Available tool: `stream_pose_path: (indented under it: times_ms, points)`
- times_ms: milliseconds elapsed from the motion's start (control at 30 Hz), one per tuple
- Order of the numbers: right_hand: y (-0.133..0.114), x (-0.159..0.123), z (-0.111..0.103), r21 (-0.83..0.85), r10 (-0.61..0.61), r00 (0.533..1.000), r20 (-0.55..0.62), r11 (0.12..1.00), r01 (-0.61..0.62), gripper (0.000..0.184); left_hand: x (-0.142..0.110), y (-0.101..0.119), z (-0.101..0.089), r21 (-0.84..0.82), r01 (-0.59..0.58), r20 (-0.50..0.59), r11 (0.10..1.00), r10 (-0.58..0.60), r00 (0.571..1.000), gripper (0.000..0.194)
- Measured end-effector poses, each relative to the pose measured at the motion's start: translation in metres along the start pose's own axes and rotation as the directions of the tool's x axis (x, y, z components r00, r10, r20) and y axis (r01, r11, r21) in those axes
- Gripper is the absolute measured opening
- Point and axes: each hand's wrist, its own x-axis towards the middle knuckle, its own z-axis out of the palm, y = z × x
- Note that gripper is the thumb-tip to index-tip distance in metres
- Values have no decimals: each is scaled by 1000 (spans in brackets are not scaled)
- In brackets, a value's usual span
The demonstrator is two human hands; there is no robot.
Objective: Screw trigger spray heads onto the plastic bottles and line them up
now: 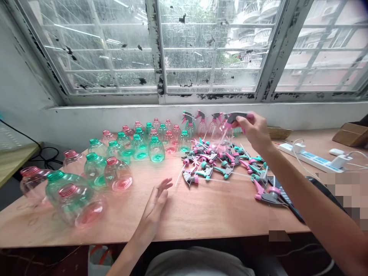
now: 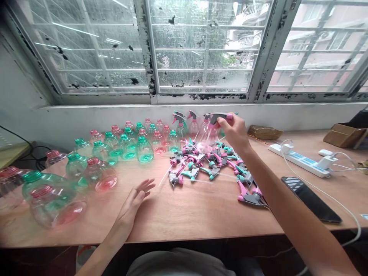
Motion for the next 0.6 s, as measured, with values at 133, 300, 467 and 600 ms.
stream_pose_path:
  times_ms: [133,300,467,600]
  points:
    - [27,62,20,-344,-23,999,-30,939,11,13,-5,8,5,39,37,71,999,-40,997,44]
    - [47,84,50,-397,17,1000,14,918,-10,20,-5,14,1,97,61,38,993,-65,997,37]
    - [65,80,84,-445,70,996,48,895,-42,22,-3,13,0,102,19,26,995,-21,999,31]
    - [81,77,102,-496,145,988,49,862,-102,23,-4,14,2,94,-22,52,995,17,998,28]
